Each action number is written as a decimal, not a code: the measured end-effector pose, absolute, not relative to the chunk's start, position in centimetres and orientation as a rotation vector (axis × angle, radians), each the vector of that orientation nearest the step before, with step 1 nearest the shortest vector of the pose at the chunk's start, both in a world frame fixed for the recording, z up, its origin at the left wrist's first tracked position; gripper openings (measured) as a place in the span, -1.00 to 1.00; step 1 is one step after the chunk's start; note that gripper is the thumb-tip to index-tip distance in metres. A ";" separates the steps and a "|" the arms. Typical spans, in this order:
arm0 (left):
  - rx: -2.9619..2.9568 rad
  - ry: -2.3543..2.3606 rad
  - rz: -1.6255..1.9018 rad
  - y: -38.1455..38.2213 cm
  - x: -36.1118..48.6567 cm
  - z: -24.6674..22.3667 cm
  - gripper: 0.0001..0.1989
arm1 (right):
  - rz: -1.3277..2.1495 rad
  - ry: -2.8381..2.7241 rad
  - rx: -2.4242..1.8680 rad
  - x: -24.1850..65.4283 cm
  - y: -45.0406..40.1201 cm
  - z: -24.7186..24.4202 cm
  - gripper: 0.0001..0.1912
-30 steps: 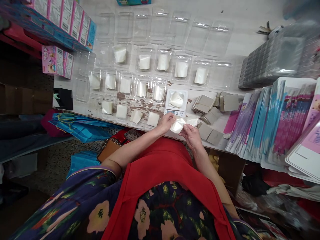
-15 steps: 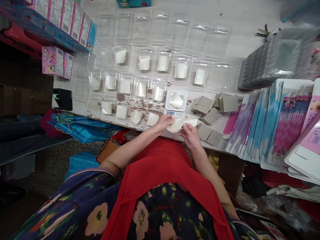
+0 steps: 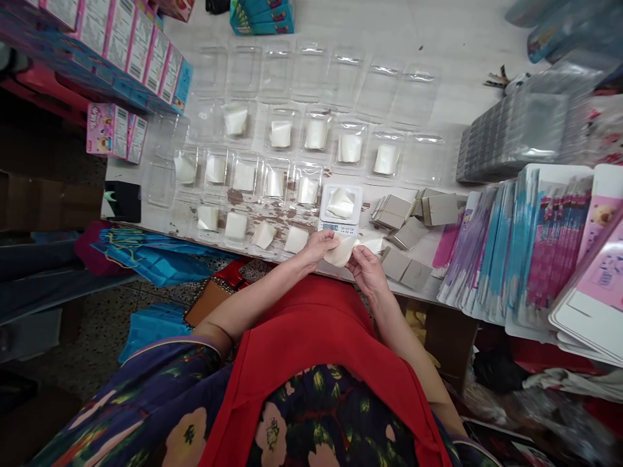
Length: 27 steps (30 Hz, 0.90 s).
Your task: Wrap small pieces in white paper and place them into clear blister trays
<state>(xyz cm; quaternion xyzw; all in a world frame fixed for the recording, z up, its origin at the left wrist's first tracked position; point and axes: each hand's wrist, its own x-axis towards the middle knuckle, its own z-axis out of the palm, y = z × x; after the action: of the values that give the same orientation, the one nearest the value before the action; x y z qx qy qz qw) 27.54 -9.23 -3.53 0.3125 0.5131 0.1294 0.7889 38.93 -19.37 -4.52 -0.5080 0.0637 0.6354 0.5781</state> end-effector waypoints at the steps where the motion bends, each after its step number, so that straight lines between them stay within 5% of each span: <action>1: 0.666 1.106 0.274 -9.2 27.5 -3.6 -0.69 | 1.489 0.153 -1.183 38.9 -19.4 -4.6 -0.66; 27: 0.686 1.144 0.298 -9.7 27.5 -4.0 -0.67 | 1.477 0.163 -1.194 38.4 -19.5 -5.1 -0.64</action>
<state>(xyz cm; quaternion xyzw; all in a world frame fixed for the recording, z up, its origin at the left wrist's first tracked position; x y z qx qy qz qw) 27.48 -9.71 -3.96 0.3171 0.5286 0.1376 0.7753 38.45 -19.45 -5.07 -0.5105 0.0696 0.6316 0.5794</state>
